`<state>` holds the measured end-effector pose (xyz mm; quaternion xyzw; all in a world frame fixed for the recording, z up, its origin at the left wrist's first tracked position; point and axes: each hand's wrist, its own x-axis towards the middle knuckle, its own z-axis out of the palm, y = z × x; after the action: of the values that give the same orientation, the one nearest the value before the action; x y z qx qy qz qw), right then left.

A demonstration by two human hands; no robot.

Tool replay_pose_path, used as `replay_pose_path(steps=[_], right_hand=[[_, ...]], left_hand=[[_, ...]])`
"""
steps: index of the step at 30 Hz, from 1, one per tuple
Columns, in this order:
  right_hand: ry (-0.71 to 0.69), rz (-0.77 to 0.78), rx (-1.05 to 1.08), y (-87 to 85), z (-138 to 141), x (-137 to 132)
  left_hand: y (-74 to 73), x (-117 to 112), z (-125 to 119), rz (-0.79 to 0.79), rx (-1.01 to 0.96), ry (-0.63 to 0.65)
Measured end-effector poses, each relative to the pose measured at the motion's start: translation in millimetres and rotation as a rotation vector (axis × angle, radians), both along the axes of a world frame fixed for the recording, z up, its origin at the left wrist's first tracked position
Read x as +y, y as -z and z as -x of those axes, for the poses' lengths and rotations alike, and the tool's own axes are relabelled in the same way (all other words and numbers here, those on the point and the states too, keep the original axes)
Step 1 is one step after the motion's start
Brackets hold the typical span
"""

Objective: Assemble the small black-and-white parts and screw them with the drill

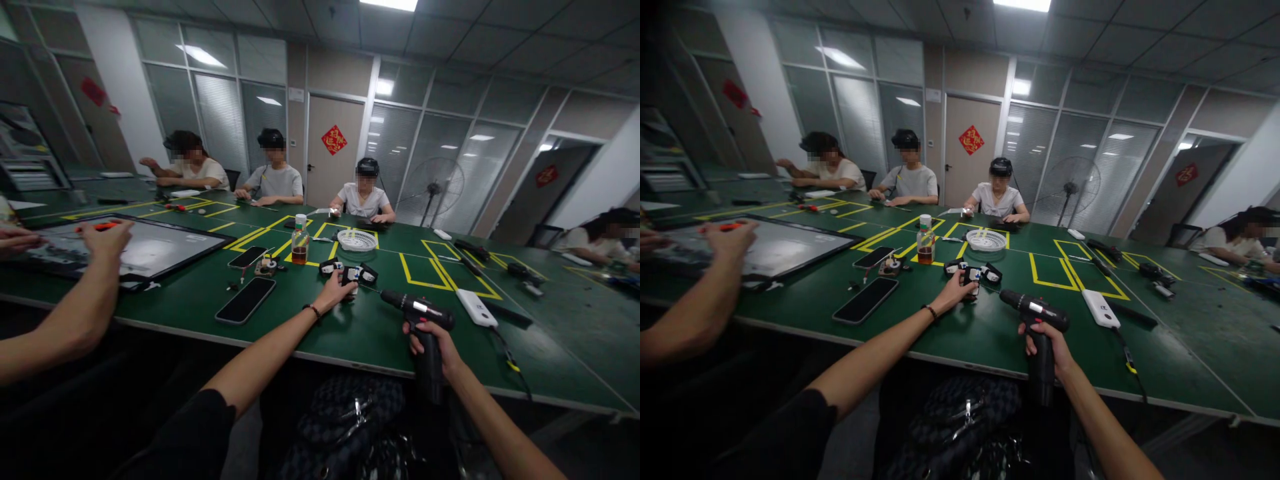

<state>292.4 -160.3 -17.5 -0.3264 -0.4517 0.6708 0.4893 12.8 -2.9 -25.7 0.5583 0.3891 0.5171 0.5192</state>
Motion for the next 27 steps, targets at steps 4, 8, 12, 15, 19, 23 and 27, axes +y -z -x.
replay_pose_path(steps=[4, 8, 12, 15, 19, 23, 27], right_hand=[[0.016, -0.025, -0.057, 3.0, 4, -3], [0.06, -0.043, -0.01, 4.0, 4, -1], [0.059, -0.043, 0.002, 2.7, 5, 0], [0.044, -0.034, -0.008, 0.5, 7, -2], [0.055, -0.032, -0.017, -0.8, 8, -5], [0.058, -0.033, -0.025, 0.1, 7, -6], [0.055, -0.032, -0.03, 0.9, 6, -5]], left_hand=[[-3.2, -3, 0, -0.053, 0.041, 0.002], [-8.5, -8, 2, -0.083, 0.065, -0.004], [-10.7, -11, 3, -0.096, 0.093, -0.032], [-11.1, -11, 2, -0.119, 0.137, -0.068], [-13.3, -14, 3, -0.088, 0.131, -0.052], [-18.4, -19, 4, -0.071, 0.108, -0.043], [-24.4, -24, 5, -0.075, 0.119, -0.056]])
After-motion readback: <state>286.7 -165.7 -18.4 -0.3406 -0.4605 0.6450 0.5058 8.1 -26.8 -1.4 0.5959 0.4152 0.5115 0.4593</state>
